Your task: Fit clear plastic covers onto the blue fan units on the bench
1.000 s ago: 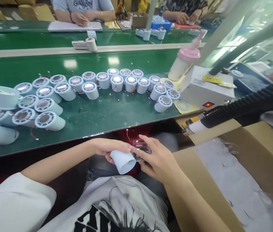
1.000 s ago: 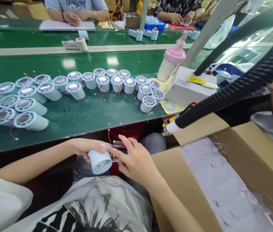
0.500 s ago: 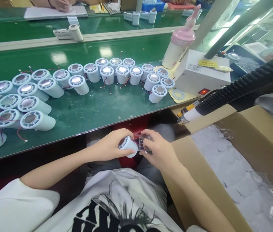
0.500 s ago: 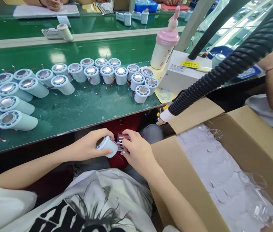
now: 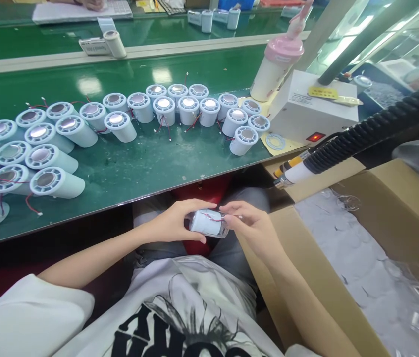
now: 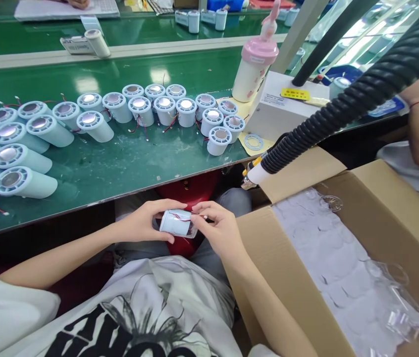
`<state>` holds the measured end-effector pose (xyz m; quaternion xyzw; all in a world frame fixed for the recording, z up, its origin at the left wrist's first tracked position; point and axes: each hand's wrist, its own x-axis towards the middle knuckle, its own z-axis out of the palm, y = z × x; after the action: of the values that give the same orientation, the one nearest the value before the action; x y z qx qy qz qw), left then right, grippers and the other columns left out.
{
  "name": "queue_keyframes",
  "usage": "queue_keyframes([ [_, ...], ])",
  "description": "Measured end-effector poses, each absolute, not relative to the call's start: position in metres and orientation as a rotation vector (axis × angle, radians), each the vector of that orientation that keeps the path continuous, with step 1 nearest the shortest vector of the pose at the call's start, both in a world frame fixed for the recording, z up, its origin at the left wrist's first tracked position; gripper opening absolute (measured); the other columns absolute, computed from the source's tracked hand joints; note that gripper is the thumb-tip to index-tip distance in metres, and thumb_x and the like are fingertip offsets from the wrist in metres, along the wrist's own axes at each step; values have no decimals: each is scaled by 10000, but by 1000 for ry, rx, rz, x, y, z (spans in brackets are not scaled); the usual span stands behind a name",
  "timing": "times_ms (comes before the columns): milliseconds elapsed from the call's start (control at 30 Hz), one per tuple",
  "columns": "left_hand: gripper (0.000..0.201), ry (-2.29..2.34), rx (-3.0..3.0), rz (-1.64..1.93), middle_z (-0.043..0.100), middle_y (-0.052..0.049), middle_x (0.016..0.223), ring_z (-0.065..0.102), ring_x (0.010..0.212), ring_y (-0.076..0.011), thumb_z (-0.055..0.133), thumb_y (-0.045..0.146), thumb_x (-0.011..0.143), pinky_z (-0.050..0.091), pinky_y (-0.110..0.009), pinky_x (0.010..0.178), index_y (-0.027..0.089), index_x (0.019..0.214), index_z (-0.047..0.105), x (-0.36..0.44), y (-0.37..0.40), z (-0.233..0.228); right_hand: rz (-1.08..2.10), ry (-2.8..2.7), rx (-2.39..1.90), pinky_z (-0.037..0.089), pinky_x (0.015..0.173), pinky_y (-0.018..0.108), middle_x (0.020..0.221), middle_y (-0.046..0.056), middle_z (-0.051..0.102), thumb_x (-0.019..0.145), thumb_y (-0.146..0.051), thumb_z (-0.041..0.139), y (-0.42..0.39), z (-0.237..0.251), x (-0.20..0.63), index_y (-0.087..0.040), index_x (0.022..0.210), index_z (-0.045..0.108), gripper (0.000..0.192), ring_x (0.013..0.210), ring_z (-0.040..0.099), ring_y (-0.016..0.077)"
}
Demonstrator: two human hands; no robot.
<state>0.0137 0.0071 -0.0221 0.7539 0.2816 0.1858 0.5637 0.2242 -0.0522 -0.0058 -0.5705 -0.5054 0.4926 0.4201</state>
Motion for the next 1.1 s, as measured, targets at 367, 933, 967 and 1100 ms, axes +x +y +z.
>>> queue_keyframes([
  [367,673,675,1264,375,560,-113,1294,644,962,-197,751,287,722,550,-307,787,249,1332,467,11,4,-7,832,-1830,-1147,482,1002,412,1288,88,605,741,-175,746,-62,-9,237,-257,1089,657,369,1166,585,263],
  [933,733,581,1646,434,532,-114,1361,538,1217,-262,779,256,686,483,-361,979,254,1353,476,5,1,11,1364,-1479,-1166,581,863,384,1109,62,651,739,-348,766,-68,1,236,-252,1109,570,430,1020,650,243],
  [967,733,580,1649,432,534,-116,1357,543,1211,-262,778,258,686,483,-363,979,252,1354,475,5,1,11,1381,-1465,-1162,583,853,371,1095,58,653,741,-345,764,-68,2,236,-252,1106,570,424,1004,652,233],
  [1100,739,568,1662,425,535,-114,1354,538,1212,-258,776,255,688,480,-361,982,254,1360,467,5,0,10,1465,-1370,-1132,592,741,284,1029,40,646,759,-333,746,-68,5,235,-251,1065,574,361,943,643,192],
])
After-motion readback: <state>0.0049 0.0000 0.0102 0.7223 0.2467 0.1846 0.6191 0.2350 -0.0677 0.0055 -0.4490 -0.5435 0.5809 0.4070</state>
